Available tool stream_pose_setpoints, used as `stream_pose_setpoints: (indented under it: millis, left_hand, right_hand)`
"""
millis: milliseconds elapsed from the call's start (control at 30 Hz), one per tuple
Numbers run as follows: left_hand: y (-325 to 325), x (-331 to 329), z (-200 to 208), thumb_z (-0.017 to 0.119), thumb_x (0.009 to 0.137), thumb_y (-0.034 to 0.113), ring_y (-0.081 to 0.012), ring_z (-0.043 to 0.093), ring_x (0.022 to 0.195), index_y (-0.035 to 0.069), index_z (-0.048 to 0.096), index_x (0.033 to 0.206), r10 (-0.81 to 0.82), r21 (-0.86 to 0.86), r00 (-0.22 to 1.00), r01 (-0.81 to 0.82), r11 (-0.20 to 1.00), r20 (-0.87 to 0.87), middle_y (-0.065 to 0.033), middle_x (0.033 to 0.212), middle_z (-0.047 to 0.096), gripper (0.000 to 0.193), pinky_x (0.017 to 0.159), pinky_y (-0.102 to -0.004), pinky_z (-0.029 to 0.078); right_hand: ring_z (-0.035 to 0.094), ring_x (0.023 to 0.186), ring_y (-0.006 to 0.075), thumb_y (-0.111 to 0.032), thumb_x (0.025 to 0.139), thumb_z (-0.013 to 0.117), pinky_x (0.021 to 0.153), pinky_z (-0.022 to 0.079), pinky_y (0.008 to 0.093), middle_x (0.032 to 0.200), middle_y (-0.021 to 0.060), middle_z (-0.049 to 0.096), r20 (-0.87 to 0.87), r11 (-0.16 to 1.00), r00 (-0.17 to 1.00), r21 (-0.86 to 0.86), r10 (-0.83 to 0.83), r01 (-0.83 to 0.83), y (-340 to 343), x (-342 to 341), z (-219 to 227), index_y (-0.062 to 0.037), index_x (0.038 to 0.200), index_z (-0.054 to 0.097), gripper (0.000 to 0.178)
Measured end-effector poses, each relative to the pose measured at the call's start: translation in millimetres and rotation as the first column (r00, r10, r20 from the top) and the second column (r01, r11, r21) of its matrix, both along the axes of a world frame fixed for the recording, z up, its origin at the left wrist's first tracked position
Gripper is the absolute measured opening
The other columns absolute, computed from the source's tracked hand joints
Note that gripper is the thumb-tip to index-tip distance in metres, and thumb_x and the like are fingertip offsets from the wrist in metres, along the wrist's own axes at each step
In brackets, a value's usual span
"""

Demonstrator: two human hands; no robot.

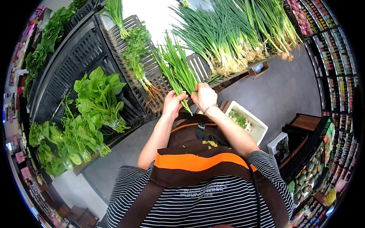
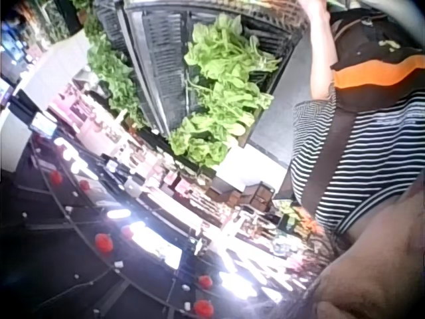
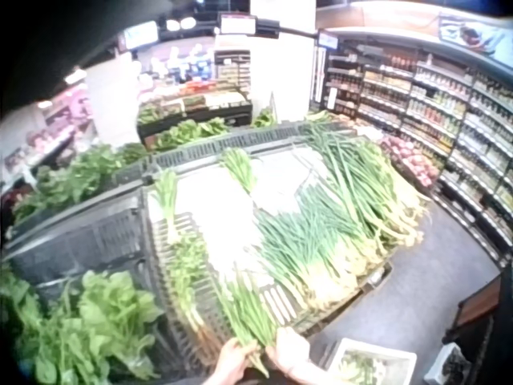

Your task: The person gathers a bunch of green onions from a display, wraps a piece of white tape around the stems to secure them into a bundle, and then places the bundled onions onto a metal rack.

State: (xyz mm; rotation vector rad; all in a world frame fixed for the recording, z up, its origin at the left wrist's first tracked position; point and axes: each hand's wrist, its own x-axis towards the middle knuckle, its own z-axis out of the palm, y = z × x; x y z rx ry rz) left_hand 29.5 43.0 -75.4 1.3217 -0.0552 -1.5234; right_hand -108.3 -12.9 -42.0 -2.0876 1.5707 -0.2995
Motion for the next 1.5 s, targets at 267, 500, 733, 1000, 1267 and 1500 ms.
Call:
stream_pose_setpoints:
  millis: [267,500,733,1000,1267,1500]
  left_hand:
    - [4.5,0.7,-0.7,0.061,0.087,0.001,-0.0164,0.063,0.087,0.002,0.052,0.108,0.002,0.009,0.999,-0.002,1.000,-0.037,-0.0075,0.101,0.062,0.022,0.077,-0.0322,0.054]
    - [5.3,1.3,11.2,0.057,0.090,0.006,-0.0176,0.063,0.091,0.000,0.050,0.109,-0.024,-0.011,0.985,0.023,1.000,-0.172,-0.0099,0.104,0.061,0.021,0.080,-0.0346,0.056]
    - [-0.5,0.5,28.8,0.056,0.093,0.014,-0.0204,0.064,0.090,-0.001,0.049,0.114,-0.100,-0.089,0.909,0.069,0.994,-0.405,-0.0108,0.103,0.061,0.026,0.081,-0.0343,0.056]
    - [4.7,-3.9,10.0,0.059,0.090,0.006,-0.0178,0.062,0.087,-0.002,0.054,0.112,-0.057,-0.063,0.915,0.035,0.997,-0.399,-0.0094,0.103,0.062,0.024,0.078,-0.0317,0.055]
    - [11.1,15.6,12.9,0.056,0.091,0.006,-0.0125,0.063,0.084,0.008,0.053,0.119,0.009,-0.209,0.880,-0.123,0.970,-0.475,0.0002,0.099,0.064,0.028,0.079,-0.0323,0.055]
    - [26.6,36.3,25.4,0.054,0.091,0.003,-0.0151,0.061,0.093,0.016,0.052,0.126,-0.098,-0.349,0.795,-0.148,0.925,-0.598,0.0006,0.100,0.061,0.037,0.092,-0.0395,0.051]
  right_hand:
    - [0.067,0.082,0.0295,-0.031,0.069,0.069,0.078,0.052,0.0394,0.081,0.0147,0.069,0.094,0.917,0.972,0.360,-0.217,0.170,-21.9,-8.6,-13.3,-0.0084,0.082,0.071,0.026]
    - [0.053,0.058,0.0073,-0.014,0.079,0.071,0.052,0.042,0.0211,0.069,-0.0005,0.061,0.472,0.702,0.758,0.712,-0.451,-0.025,-28.3,-20.1,2.3,-0.0031,0.081,0.064,0.013]
    - [0.057,0.065,0.0066,-0.014,0.079,0.073,0.055,0.045,0.0198,0.078,0.0013,0.063,0.491,0.657,0.762,0.745,-0.423,-0.116,-7.3,-21.5,26.5,-0.0025,0.089,0.062,0.019]
    - [0.059,0.075,0.0076,-0.002,0.083,0.067,0.067,0.050,0.0213,0.087,0.0022,0.061,0.707,0.820,0.593,0.558,-0.385,-0.132,26.3,-29.5,14.9,0.0003,0.100,0.055,0.021]
    - [0.062,0.082,0.0126,-0.009,0.089,0.062,0.074,0.052,0.0246,0.091,0.0053,0.062,0.757,0.799,0.270,0.592,-0.596,0.104,65.1,-116.9,31.7,-0.0001,0.108,0.057,0.022]
    - [0.063,0.084,0.0193,-0.023,0.088,0.063,0.072,0.052,0.0314,0.096,0.0103,0.063,0.206,0.159,0.034,0.629,-0.978,0.761,121.0,-294.7,-107.6,0.0038,0.113,0.056,0.038]
